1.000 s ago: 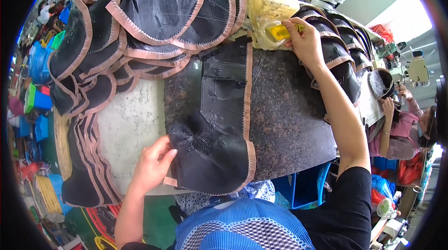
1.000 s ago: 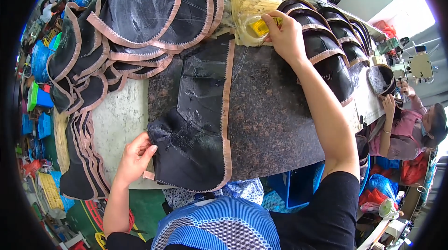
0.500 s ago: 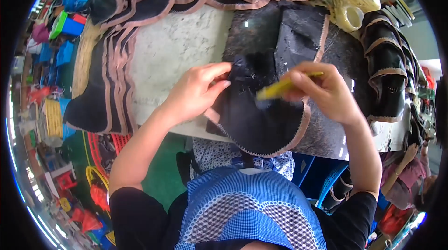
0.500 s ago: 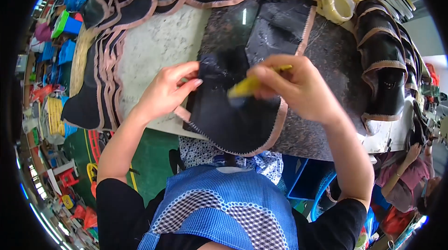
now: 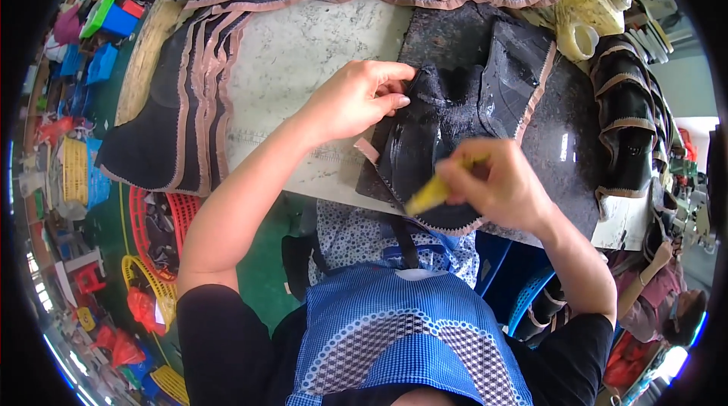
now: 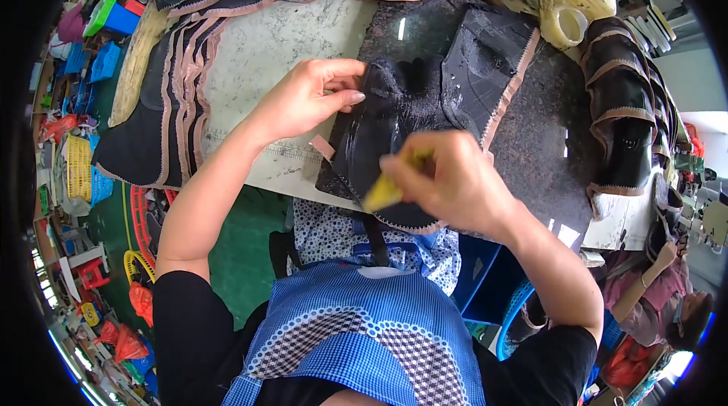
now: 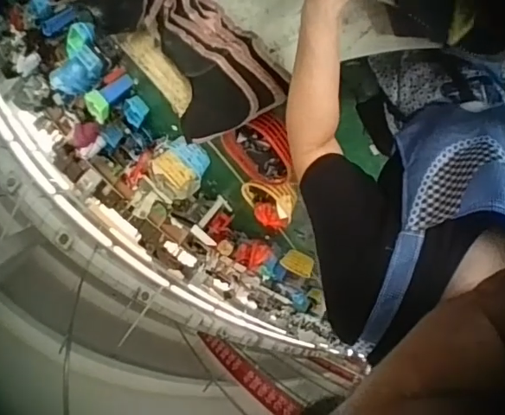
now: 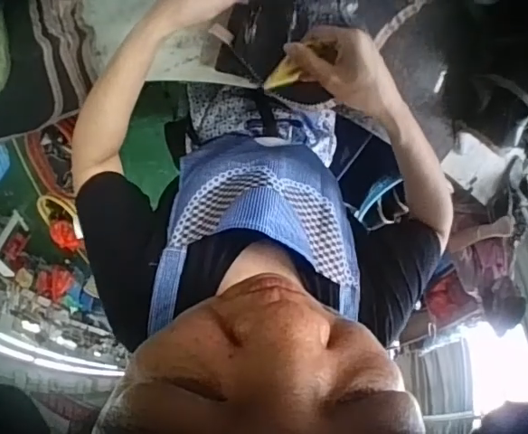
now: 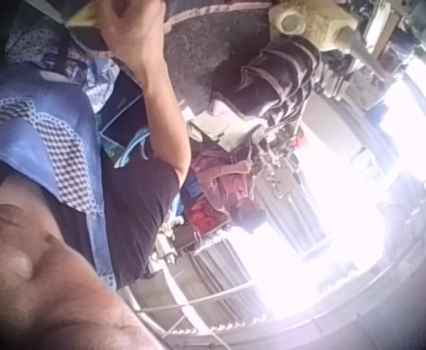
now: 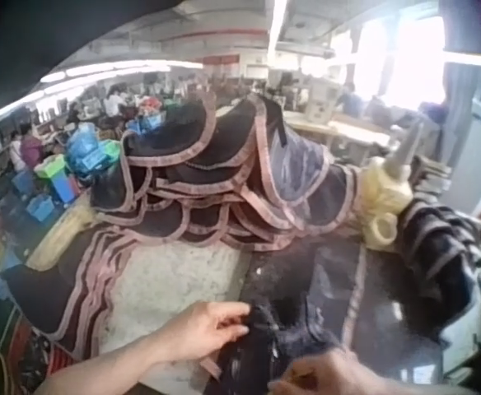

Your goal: Applying glue to leather shoe upper components using a yellow scraper.

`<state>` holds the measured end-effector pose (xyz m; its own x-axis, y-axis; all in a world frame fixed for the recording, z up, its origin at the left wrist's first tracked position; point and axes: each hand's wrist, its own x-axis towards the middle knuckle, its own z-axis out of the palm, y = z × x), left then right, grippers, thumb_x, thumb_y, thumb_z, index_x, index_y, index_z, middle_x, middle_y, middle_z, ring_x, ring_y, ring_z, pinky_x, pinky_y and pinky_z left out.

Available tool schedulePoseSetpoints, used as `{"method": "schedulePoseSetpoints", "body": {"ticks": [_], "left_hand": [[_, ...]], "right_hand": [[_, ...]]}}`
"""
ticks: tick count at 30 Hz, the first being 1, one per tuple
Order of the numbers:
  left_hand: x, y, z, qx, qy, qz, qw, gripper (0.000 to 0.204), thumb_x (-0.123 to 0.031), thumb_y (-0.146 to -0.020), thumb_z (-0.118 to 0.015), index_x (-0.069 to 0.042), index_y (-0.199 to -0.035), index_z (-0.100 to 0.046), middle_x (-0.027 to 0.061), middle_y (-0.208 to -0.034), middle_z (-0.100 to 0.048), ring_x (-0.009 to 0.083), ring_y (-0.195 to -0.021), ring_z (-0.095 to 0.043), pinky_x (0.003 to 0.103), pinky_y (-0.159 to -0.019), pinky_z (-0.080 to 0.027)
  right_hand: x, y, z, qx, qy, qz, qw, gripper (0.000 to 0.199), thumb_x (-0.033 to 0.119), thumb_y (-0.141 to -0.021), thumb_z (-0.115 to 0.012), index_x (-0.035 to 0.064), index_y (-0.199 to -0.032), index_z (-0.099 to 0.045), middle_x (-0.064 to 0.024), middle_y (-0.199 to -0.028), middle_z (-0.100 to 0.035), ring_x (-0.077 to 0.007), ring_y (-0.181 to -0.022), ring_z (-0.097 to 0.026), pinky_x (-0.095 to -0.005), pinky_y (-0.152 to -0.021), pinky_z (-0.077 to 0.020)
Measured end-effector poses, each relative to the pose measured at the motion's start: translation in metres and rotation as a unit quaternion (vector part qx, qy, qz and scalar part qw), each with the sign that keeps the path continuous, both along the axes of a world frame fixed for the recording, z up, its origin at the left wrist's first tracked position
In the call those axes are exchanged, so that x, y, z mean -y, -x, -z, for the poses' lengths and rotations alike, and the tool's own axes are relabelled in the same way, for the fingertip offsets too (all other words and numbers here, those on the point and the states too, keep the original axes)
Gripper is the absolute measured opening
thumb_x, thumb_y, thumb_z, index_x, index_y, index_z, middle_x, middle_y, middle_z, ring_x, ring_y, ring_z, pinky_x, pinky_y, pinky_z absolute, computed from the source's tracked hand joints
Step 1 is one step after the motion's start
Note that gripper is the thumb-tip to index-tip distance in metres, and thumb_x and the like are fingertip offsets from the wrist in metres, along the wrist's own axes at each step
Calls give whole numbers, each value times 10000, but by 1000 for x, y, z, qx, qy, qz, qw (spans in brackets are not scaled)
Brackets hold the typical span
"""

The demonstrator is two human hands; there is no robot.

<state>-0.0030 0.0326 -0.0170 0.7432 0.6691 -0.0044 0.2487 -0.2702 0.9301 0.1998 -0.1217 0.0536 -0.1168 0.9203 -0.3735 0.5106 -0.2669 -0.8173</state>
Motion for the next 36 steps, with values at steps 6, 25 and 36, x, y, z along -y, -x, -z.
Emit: {"method": "schedulePoseSetpoints", "body": {"ticks": [6, 25, 36], "left_hand": [[3, -3, -1, -3, 31, -7, 999, 375, -64, -918, -690, 18, -1278, -631, 144, -1030, -742, 185, -845, -715, 317, -795, -575], [10, -23, -38, -52, -46, -16, 997, 341, -92, -944, -662, -21, -1276, -628, 130, -982, -720, 203, -784, -695, 323, -742, -564], [30, -40, -129, 140, 92, 56, 984, 308, -32, -973, -568, 24, -1274, -539, 20, -952, -673, 74, -860, -622, 272, -787, -514]], "right_hand": [[-23, -20, -16, -53, -157, 85, 982, 277, 211, -994, -645, -38, -894, -716, -81, -789, -728, -113, -673, -680, -259, -595, -540], [56, -65, -10, -146, -121, 247, 950, 294, 233, -1001, -646, -59, -972, -676, -152, -901, -727, -195, -788, -750, -282, -706, -624], [121, -138, -27, -274, -260, 419, 826, 304, 284, -1041, -535, -1, -1000, -633, -131, -894, -716, -193, -743, -735, -276, -692, -613]]}}
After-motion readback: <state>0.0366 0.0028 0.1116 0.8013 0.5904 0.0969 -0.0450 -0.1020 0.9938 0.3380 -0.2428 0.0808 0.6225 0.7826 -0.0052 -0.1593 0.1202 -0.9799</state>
